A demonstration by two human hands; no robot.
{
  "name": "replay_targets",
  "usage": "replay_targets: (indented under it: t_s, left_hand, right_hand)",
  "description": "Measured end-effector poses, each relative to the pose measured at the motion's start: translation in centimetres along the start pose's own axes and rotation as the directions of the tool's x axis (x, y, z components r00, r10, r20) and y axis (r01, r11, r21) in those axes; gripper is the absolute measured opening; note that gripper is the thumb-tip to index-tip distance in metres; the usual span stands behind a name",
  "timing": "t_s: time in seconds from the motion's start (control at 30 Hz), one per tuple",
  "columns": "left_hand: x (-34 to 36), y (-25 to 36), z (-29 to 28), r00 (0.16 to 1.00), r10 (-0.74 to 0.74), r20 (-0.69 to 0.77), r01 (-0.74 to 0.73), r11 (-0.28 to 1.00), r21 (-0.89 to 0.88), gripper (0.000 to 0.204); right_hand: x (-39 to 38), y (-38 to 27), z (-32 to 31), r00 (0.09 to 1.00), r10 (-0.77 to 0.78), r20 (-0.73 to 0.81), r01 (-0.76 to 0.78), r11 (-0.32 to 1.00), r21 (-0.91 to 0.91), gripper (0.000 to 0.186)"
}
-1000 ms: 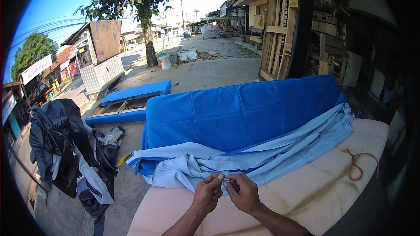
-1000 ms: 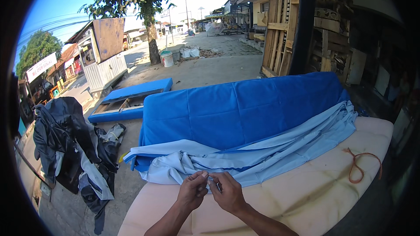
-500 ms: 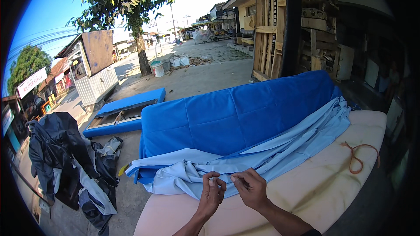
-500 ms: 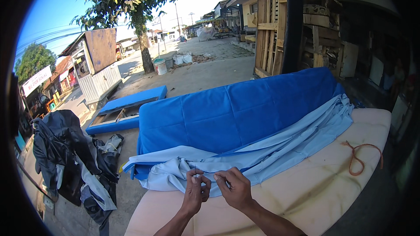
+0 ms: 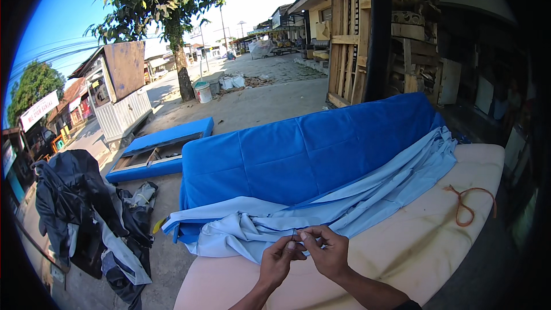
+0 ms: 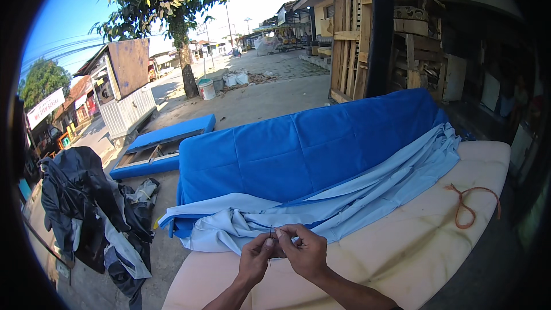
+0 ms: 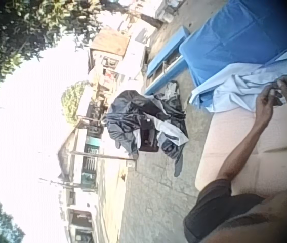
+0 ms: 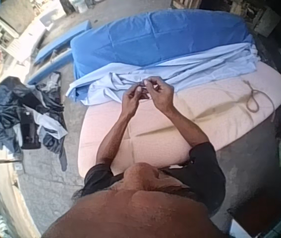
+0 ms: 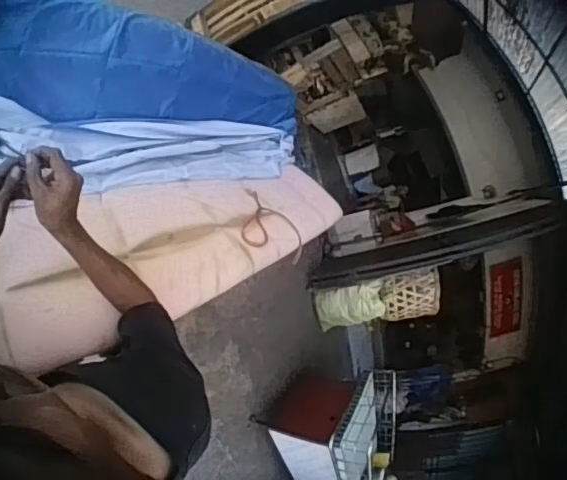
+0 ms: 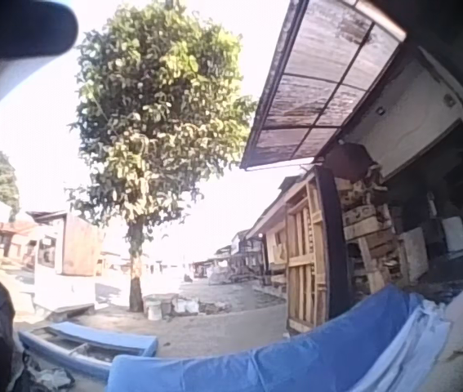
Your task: The person threads a needle with string and sews a fabric cover onto a foam cushion by hand, lifting the cushion to guide the needle through the material.
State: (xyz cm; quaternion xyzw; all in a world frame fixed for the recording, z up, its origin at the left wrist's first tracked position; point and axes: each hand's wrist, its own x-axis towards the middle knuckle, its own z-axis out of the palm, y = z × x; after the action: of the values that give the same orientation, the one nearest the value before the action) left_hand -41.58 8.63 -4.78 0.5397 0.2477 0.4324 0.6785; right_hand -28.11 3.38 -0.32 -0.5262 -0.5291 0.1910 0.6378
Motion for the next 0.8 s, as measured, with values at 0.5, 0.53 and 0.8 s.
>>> replay_targets:
  t_s: [0.5, 0.53, 0.8]
  left_hand:
    - [0.0, -0.4, -0.1, 1.0, 0.019, 0.007, -0.019, 0.998, 0.053, 0.031]
    - [0.0, -0.4, -0.1, 1.0, 0.023, 0.002, -0.023, 0.998, 0.066, 0.031]
    - [0.0, -0.3, -0.1, 1.0, 0.019, 0.011, -0.02, 0.998, 0.064, 0.032]
  right_hand:
    - [0.0, 1.1, -0.1, 0.999, -0.037, 0.022, 0.037, 0.999, 0.023, 0.015]
    - [0.0, 1.2, -0.1, 0.999, -0.032, 0.025, 0.031, 0.999, 0.016, 0.015]
    - [-0.1, 1.3, -0.3, 0.999, -0.005, 0.034, 0.005, 1.0, 0.006, 0.014]
